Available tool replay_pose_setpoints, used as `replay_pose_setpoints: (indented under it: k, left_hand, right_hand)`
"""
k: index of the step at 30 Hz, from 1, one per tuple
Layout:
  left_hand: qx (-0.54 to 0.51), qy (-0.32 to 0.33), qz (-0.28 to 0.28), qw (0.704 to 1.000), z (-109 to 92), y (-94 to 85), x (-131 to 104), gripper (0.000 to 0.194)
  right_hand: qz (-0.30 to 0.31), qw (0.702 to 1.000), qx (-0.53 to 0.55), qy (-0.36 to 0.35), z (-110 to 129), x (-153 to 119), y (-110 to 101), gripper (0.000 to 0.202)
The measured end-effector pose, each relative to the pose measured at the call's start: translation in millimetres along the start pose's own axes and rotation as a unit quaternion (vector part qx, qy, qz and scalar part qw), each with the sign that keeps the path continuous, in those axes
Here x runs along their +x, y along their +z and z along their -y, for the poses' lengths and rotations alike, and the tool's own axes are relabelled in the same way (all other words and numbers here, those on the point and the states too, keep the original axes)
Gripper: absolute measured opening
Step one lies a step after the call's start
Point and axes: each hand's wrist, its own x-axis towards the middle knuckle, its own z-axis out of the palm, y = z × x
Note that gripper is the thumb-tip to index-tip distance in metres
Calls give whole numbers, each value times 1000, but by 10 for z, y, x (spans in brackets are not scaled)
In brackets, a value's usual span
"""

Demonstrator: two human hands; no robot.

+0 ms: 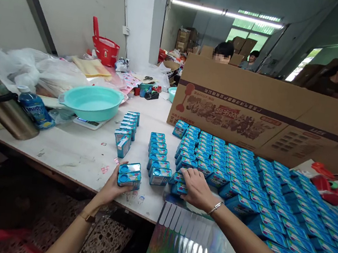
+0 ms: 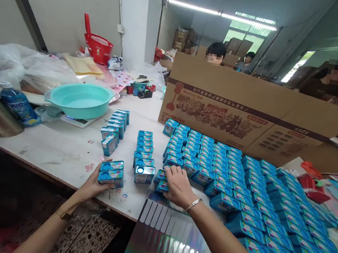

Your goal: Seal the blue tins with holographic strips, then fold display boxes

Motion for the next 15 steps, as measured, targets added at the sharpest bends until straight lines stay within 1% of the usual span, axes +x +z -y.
replay_pose_setpoints:
  k: [2, 4, 8, 10, 12, 15]
  left_hand:
    - [-7, -8, 10, 1000, -22, -34, -31, 92]
    - [-11, -13, 16, 1000, -27, -63, -62, 91]
    - [-12, -14, 20, 1000, 21, -83, -106, 90]
    - [-7, -7, 7, 1000, 72, -66, -116, 90]
    - [-1, 3, -16, 1000, 136, -23, -116, 90]
    - [2, 24, -67, 997, 228, 87, -89, 91]
  right_hand:
    - [8, 1000, 5, -19, -80, -34, -18, 75]
    - [21, 999, 10, -34, -143, -59, -44, 70]
    - [30, 998, 32, -38, -204, -89, -107, 69]
    - [27, 998, 41, -42, -218, -109, -156, 67]
    - [23, 997, 44, -53, -228, -136, -243, 64]
    - [12, 996, 68, -60, -215, -178, -464, 61]
